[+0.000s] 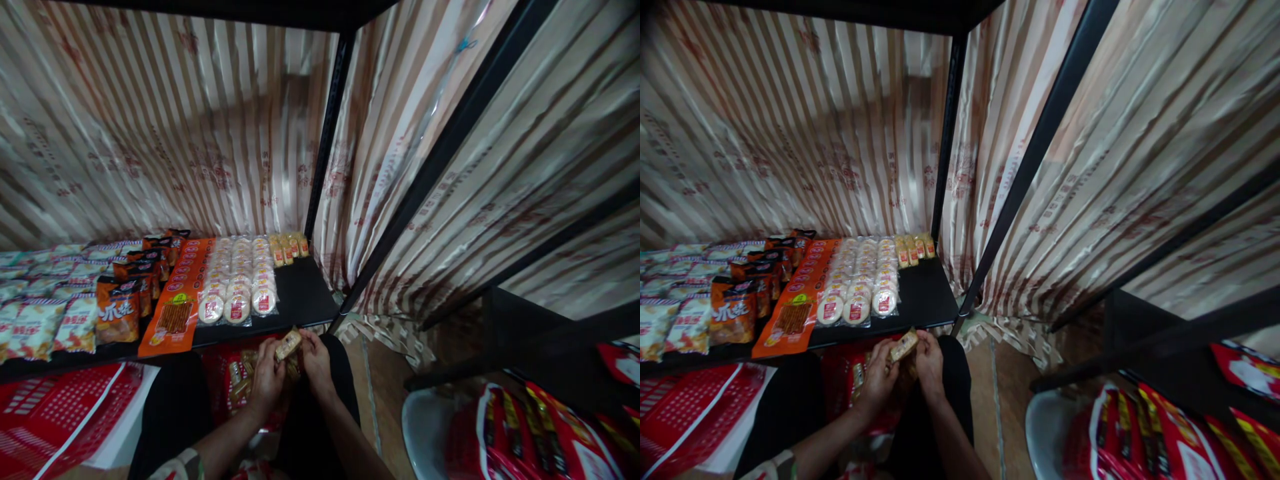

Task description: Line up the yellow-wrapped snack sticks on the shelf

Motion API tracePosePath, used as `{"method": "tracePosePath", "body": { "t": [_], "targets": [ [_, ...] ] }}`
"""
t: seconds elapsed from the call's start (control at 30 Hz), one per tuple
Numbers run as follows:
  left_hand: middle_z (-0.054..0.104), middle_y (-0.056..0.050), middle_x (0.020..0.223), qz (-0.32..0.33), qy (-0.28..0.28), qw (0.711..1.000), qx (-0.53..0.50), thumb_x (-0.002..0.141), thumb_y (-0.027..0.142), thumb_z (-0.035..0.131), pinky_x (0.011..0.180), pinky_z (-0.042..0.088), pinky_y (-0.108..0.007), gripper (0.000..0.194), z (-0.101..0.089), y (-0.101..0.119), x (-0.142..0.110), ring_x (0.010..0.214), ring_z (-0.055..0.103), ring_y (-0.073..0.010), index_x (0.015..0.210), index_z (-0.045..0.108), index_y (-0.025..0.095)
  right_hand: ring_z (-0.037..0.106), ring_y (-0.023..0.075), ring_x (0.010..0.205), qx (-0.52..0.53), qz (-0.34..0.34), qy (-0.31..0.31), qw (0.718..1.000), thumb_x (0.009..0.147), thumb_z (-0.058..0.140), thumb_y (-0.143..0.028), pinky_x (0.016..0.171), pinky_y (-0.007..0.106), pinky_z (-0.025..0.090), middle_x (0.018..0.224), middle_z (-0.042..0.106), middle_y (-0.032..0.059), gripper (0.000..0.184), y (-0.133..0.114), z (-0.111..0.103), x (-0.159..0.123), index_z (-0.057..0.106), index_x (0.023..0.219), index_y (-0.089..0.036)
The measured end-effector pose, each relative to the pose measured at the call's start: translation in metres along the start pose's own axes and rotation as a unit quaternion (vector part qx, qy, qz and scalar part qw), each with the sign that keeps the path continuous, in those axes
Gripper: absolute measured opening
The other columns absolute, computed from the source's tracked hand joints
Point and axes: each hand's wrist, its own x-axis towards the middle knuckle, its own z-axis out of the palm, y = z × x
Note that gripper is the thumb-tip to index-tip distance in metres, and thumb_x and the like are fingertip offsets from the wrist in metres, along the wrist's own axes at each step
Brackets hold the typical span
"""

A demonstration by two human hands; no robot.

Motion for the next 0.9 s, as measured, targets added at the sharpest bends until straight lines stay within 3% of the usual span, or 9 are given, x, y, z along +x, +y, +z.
{"method": "tracePosePath", "body": {
  "t": [0.3,0.67,0.9],
  "targets": [
    [0.052,-0.007,0.097,-0.008,0.014,1.000,-0.021,0.069,0.013,0.047,0.087,0.044,-0.036,0.029,0.005,0.007,0.006,0.095,0.052,-0.0191,0.097,0.052,0.018,0.062,0.0191,0.081,-0.052,-0.044,0.008,0.998,0.072,0.049,-0.038,0.073,0.030,0.049,0.087,0.069,0.0064,0.030,-0.006,-0.003,0.005,0.066,0.086,-0.017],
    [0.056,-0.006,0.089,-0.019,0.040,0.998,-0.038,0.070,0.018,0.048,0.084,0.044,-0.037,0.021,0.010,0.009,0.008,0.090,0.054,-0.0201,0.090,0.052,0.019,0.062,0.0178,0.075,-0.035,0.000,-0.002,0.999,0.069,0.052,-0.038,0.071,0.029,0.050,0.086,0.066,0.0074,0.031,-0.028,0.000,0.006,0.063,0.086,-0.015],
    [0.060,-0.008,0.091,-0.047,0.033,0.995,-0.082,0.073,0.028,0.048,0.084,0.044,-0.038,0.023,0.011,0.008,0.009,0.090,0.057,-0.0209,0.092,0.054,0.016,0.063,0.0186,0.078,-0.017,-0.009,-0.011,1.000,0.070,0.053,-0.039,0.075,0.031,0.050,0.089,0.066,0.0080,0.031,-0.023,0.001,0.007,0.063,0.088,-0.016]
  ]
}}
